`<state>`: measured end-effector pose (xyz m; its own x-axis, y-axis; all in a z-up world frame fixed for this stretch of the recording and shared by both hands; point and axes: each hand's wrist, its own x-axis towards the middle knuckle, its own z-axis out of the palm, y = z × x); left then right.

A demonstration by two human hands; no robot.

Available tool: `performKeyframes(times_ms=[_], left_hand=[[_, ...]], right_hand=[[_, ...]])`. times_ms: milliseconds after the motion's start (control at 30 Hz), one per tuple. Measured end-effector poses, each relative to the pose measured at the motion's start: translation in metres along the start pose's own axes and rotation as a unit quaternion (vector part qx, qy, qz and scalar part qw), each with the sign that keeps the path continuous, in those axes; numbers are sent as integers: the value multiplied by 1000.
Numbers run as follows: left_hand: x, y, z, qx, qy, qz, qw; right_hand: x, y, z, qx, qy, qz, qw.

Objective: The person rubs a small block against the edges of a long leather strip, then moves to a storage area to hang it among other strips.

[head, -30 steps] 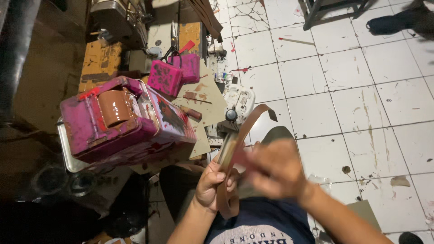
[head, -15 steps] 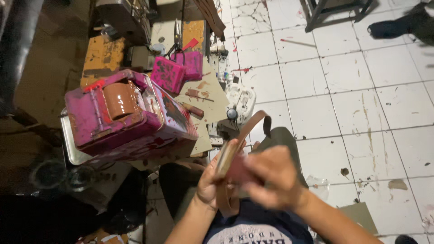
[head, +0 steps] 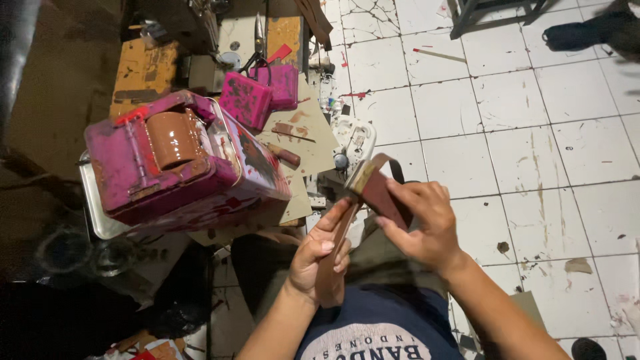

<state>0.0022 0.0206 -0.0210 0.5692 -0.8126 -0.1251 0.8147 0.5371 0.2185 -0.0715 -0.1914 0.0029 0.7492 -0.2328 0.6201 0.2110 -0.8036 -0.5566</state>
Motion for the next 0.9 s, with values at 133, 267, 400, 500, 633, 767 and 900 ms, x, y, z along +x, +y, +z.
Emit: performKeyframes(times_ms=[133,267,400,500,633,767,900], left_hand=[[-4,0,19,34,5,7,999],[2,2,6,16,-13,-7,1000],[2,2,10,46,6,-33,998],[3,0,8,65,-6,-45,997],[0,-5,7,57,4,-59,997],[-16,6,4,142,65,-102,983],[-32,22,7,163,45,-134,976]], right_hand=[[14,-56,-6,159,-43,-145,976],[-3,-4,7,61,-38,-10,997],[4,9,6,303,2,332,893],[8,-14,5,450,-41,206,868],[25,3,12,418,-60,182,888],[56,16,-5,300,-95,237,919],[76,32,-9,262,-127,294,910]])
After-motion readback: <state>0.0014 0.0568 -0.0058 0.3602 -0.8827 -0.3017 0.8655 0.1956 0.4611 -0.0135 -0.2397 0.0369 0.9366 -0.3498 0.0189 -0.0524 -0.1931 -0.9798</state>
